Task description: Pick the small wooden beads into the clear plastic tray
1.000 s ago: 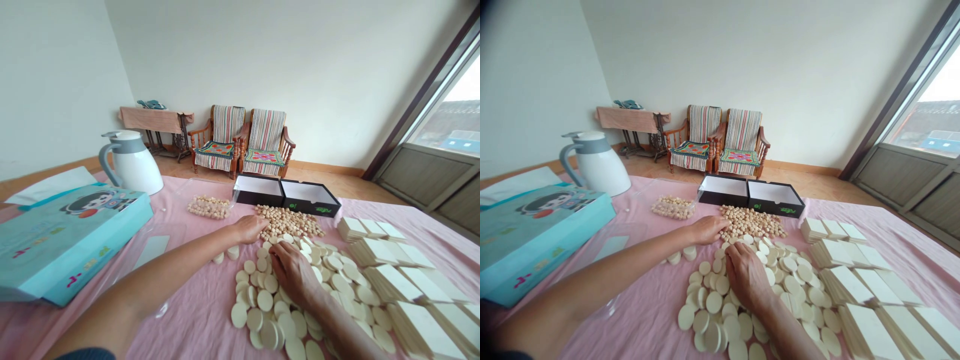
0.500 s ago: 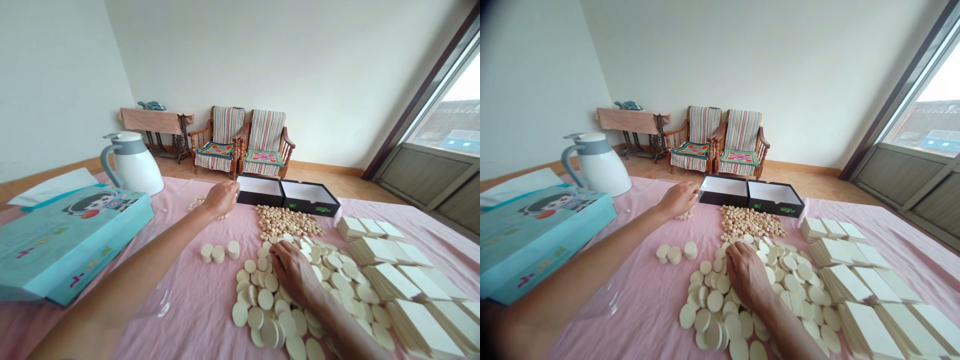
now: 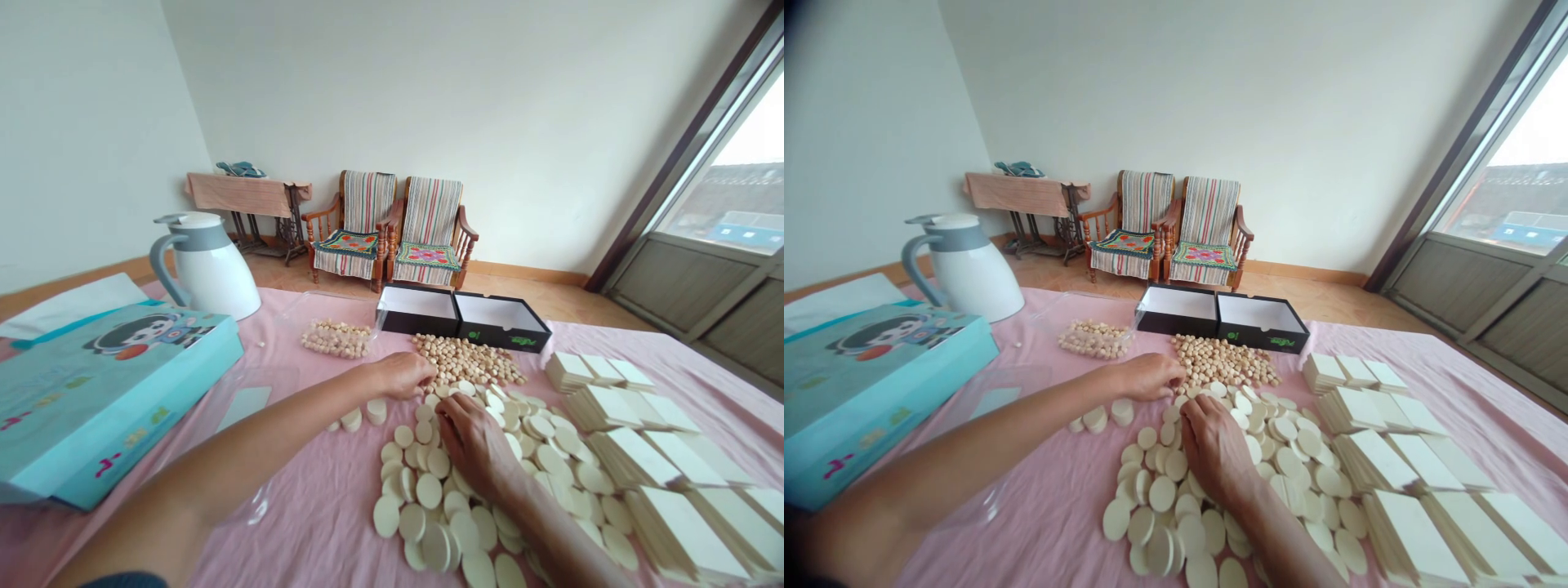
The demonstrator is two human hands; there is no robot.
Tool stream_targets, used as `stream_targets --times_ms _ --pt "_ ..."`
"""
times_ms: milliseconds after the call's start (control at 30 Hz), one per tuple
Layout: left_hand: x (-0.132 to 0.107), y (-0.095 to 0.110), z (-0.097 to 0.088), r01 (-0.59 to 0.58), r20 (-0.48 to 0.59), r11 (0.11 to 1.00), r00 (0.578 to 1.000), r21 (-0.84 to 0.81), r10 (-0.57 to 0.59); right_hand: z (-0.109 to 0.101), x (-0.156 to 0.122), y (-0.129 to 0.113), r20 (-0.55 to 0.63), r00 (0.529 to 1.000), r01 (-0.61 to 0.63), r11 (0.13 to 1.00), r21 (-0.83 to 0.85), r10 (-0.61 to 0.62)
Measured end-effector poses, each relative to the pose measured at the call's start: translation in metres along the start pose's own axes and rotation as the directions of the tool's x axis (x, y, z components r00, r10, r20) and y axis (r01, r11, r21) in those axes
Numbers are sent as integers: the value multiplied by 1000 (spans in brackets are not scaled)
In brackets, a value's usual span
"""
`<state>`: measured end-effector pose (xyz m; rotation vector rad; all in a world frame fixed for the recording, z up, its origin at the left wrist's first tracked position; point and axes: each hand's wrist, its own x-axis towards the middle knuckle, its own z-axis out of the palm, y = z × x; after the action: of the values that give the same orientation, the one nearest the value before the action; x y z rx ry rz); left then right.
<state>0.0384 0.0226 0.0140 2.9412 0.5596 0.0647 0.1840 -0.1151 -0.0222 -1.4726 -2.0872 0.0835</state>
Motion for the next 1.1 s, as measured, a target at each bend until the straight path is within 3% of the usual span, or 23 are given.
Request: stream_targets --times_ms 300,433,533,667,767,867,1033,1100 --pt "5 6 14 69 -46 995 997 76 -65 0 0 0 35 999 -28 1000 12 28" --pt "-12 0 1 102 -174 992 981 68 -88 -1 0 -1 48 998 -40 999 14 39" --pt "-32 -15 -24 190 -317 979 935 70 -159 0 0 0 51 998 -43 999 6 43" --pt "-57 -47 -55 405 -493 911 810 76 -318 -1 -1 -1 43 998 -48 999 4 47" --pt "-66 -62 -64 517 -563 848 738 117 -372 -1 0 -2 38 998 -47 999 5 47" --pt "-63 -56 -59 448 -549 888 771 107 -323 -1 0 -2 37 998 -43 999 6 42" --pt "-35 -27 -31 171 -340 985 929 39 -148 -1 0 -1 45 998 -44 999 5 44" --pt "-20 -21 -18 110 -258 993 962 53 -93 -1 -1 -1 46 998 -48 999 5 48"
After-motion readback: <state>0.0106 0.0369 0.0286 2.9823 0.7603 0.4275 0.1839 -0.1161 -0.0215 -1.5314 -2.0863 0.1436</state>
